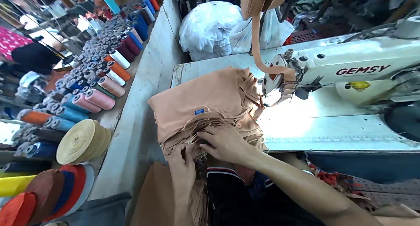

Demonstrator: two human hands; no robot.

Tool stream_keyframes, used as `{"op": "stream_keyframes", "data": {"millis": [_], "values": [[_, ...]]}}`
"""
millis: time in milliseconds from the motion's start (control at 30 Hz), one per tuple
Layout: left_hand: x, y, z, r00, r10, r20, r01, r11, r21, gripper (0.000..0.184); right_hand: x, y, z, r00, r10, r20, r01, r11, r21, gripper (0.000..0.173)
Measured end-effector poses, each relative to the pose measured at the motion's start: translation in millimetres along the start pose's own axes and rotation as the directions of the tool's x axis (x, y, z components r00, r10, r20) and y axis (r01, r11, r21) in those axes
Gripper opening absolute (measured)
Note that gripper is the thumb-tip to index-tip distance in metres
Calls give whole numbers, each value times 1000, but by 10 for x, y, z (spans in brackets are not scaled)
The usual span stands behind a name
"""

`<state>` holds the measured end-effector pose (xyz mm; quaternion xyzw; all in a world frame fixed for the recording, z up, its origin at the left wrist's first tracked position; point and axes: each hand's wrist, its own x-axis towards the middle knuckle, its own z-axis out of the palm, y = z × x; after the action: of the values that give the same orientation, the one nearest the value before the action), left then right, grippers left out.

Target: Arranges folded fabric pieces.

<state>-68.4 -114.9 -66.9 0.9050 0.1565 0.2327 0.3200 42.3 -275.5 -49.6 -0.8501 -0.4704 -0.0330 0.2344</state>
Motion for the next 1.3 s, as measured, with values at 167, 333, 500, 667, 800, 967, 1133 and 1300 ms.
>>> {"op": "stream_keyframes", "data": {"millis": [167, 333, 500, 667, 800, 967, 1133, 1300], "values": [[-40, 22, 87, 990, 92, -111, -81, 992, 100, 18, 62, -144, 174, 999, -37, -5, 37, 999, 18, 32], [-43, -37, 25, 993, 80, -84, -72, 993, 95, 19, -11, -142, 331, 997, 3, -83, -6, 999, -36, 31], [46, -97, -13, 992, 101, -72, -95, 992, 87, 19, -202, -117, 306, 992, 61, -108, -60, 998, 10, 39], [126, -41, -22, 992, 119, 30, -122, 982, 145, 21, -308, -55, 278, 983, 75, -166, -69, 997, 37, 37], [141, -22, -58, 989, 135, 55, -143, 975, 173, 17, -279, -73, 235, 985, 73, -156, -67, 997, 40, 38], [74, -5, -78, 990, 144, 6, -143, 977, 158, 19, -105, -172, 206, 987, 64, -145, -65, 998, 1, 33], [-20, 41, -25, 983, 166, -75, -148, 969, 198, 19, -22, -162, 351, 979, -44, -197, 51, 998, 30, 27], [-164, -38, -81, 989, 140, -57, -132, 982, 135, 17, -295, 59, 239, 916, 156, -368, -122, 986, 113, 36]]}}
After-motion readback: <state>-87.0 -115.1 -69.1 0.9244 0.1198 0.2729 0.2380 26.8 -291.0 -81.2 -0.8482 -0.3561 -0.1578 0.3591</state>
